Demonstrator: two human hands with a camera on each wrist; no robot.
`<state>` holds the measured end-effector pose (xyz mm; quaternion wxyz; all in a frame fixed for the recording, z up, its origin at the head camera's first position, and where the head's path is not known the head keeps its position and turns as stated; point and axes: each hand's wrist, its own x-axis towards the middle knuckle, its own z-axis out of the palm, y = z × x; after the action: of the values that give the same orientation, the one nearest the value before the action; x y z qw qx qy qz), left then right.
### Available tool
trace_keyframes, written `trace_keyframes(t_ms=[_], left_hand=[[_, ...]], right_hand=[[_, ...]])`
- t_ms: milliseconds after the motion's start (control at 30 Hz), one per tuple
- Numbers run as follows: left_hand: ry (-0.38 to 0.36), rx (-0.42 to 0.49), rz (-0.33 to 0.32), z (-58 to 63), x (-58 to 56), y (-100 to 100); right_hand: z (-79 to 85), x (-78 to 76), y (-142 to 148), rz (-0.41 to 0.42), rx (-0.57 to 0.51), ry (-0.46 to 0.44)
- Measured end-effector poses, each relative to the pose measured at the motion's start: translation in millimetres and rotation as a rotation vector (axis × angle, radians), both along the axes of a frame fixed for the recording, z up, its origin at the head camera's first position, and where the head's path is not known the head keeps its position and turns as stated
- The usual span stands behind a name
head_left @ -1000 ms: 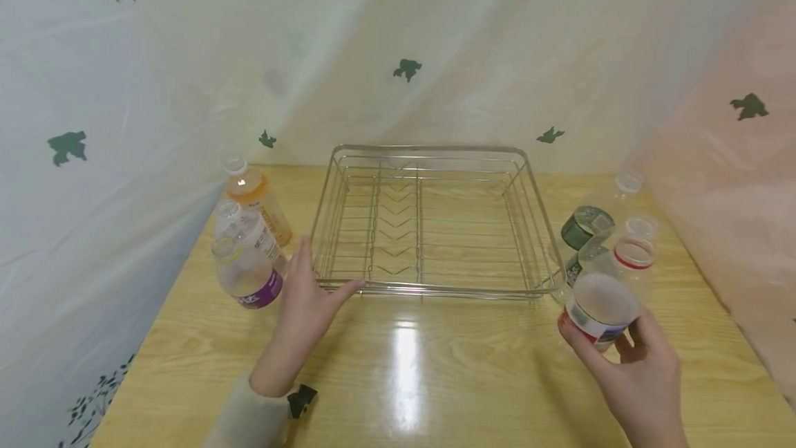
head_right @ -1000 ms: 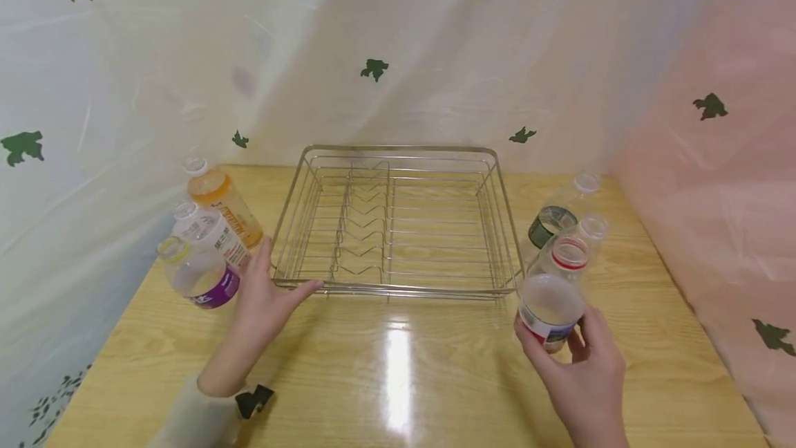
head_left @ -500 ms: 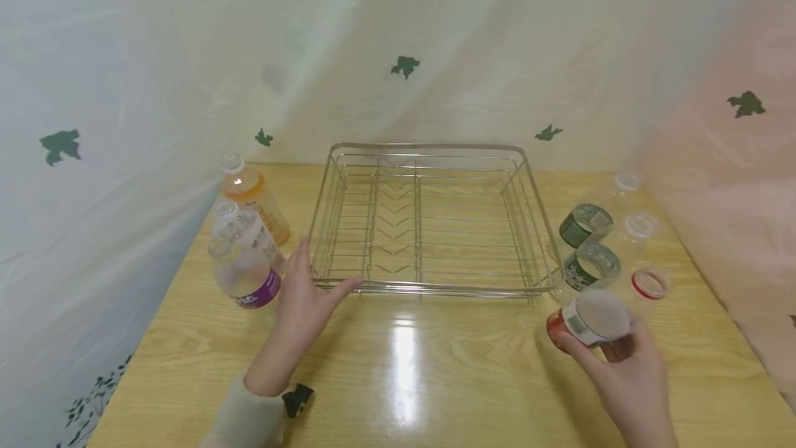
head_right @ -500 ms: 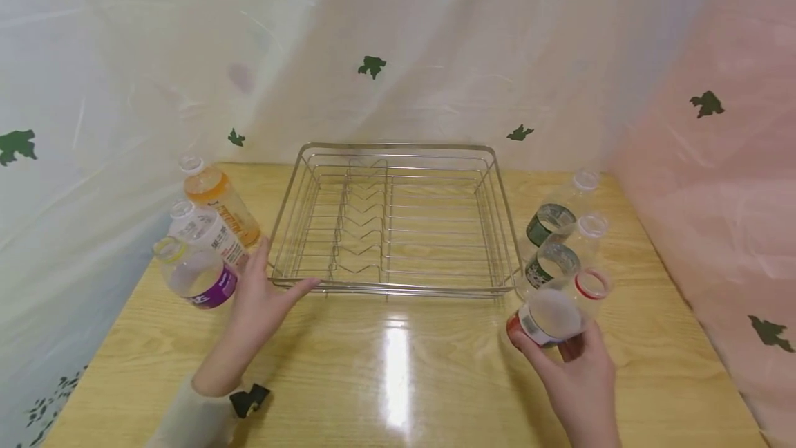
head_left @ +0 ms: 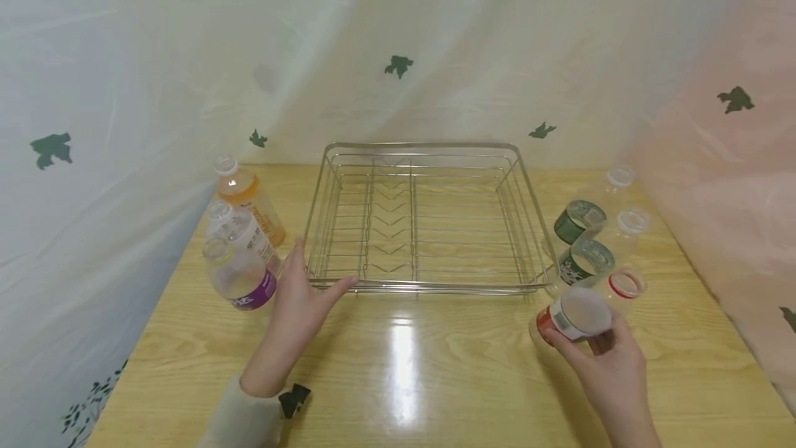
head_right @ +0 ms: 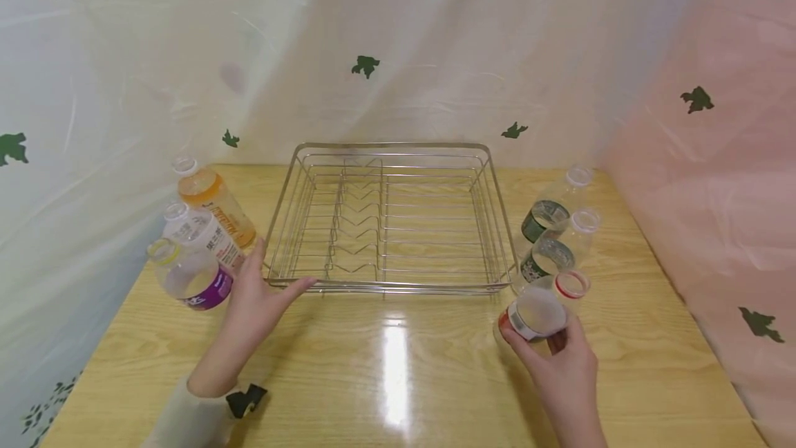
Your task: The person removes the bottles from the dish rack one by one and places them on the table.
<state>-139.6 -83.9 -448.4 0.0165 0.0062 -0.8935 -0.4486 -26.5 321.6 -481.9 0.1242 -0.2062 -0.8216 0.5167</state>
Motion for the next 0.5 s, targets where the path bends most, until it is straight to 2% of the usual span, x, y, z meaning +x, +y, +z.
trace_keyframes(t_ms=[100,500], left_hand=[[-0.004,0.004,-0.005,-0.4,0.3,-0.6],[-0.012,-0.010,-0.013,3.2,1.4,0.4]], right_hand=[[0.6,0.2,-0.5,-0.005,-0.011,0.000],[13.2,0.0,-1.8,-0.055,-0.059,0.123]])
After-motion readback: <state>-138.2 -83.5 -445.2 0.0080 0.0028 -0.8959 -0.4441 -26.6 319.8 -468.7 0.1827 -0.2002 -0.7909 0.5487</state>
